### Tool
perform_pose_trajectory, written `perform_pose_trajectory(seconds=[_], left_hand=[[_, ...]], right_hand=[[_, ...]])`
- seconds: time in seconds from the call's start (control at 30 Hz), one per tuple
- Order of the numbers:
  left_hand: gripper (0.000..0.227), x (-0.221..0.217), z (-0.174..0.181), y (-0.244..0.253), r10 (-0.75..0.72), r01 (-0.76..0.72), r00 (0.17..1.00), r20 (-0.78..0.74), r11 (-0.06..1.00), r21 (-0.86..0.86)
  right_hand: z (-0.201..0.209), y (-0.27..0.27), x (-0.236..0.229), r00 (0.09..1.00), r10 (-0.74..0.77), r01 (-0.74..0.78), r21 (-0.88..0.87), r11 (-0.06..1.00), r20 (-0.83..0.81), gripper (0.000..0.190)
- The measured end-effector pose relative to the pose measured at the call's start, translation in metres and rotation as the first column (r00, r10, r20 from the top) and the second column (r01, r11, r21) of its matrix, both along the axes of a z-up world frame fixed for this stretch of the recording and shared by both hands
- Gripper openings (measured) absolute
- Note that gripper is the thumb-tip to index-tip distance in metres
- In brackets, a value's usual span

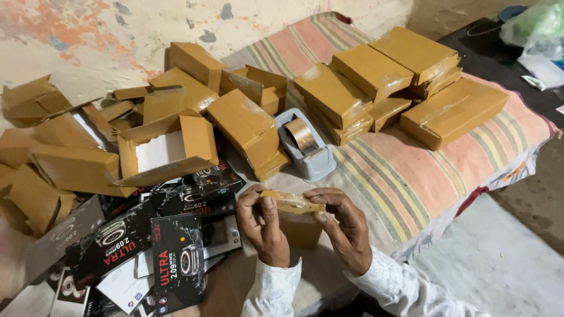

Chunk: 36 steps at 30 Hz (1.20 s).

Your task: The person places small black product boxes into brown cardboard boxes, closes the flaps, and seals them with clear packing tape using a tape dispenser. The sealed boxes are stacked on the right side of the table.

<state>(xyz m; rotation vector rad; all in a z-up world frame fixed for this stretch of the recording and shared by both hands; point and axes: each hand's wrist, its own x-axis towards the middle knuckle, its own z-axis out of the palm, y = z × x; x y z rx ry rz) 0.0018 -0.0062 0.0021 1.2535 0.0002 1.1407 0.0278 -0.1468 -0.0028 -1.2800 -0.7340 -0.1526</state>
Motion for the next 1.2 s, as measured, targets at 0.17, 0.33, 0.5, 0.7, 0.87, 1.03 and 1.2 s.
perform_pose_trajectory(seconds=[0.17, 0.33, 0.5, 0.7, 0.87, 1.03, 1.2], left_hand=[[0.011, -0.005, 0.001, -0.001, -0.022, 0.022, 1.000, -0.020, 1.000, 0.009], [0.013, -0.005, 0.003, -0.004, 0.022, -0.020, 0.998, -0.066, 0.999, 0.041], [0.014, -0.009, -0.001, -0.004, 0.007, -0.005, 0.999, -0.054, 1.000, 0.023], [0.015, -0.010, -0.006, 0.001, 0.042, -0.040, 0.999, -0.011, 0.994, 0.099], [0.028, -0.016, -0.011, 0.003, -0.033, 0.037, 0.996, -0.086, 0.998, 0.044], [0.035, -0.015, -0.007, 0.009, 0.013, 0.019, 0.988, -0.156, 0.979, 0.202], [0.033, -0.015, 0.000, 0.019, -0.079, 0.116, 0.987, -0.138, 0.951, 0.285]], right_hand=[[-0.001, 0.001, 0.000, 0.996, 0.036, -0.028, 0.098, 0.995, -0.087, 0.021], [0.001, 0.000, 0.006, 0.980, 0.048, -0.028, 0.104, 0.994, -0.196, 0.019], [0.004, -0.003, 0.008, 0.985, 0.052, -0.040, 0.079, 0.996, -0.164, 0.019], [0.004, -0.006, 0.009, 0.995, 0.027, -0.020, -0.076, 0.997, 0.099, 0.019], [0.001, -0.006, 0.010, 0.978, -0.045, 0.073, -0.134, 0.988, 0.204, 0.018], [0.002, -0.003, 0.013, 0.949, -0.156, 0.207, -0.168, 0.964, 0.275, 0.018], [0.002, 0.000, 0.014, 0.952, -0.192, 0.231, -0.147, 0.962, 0.239, 0.019]])
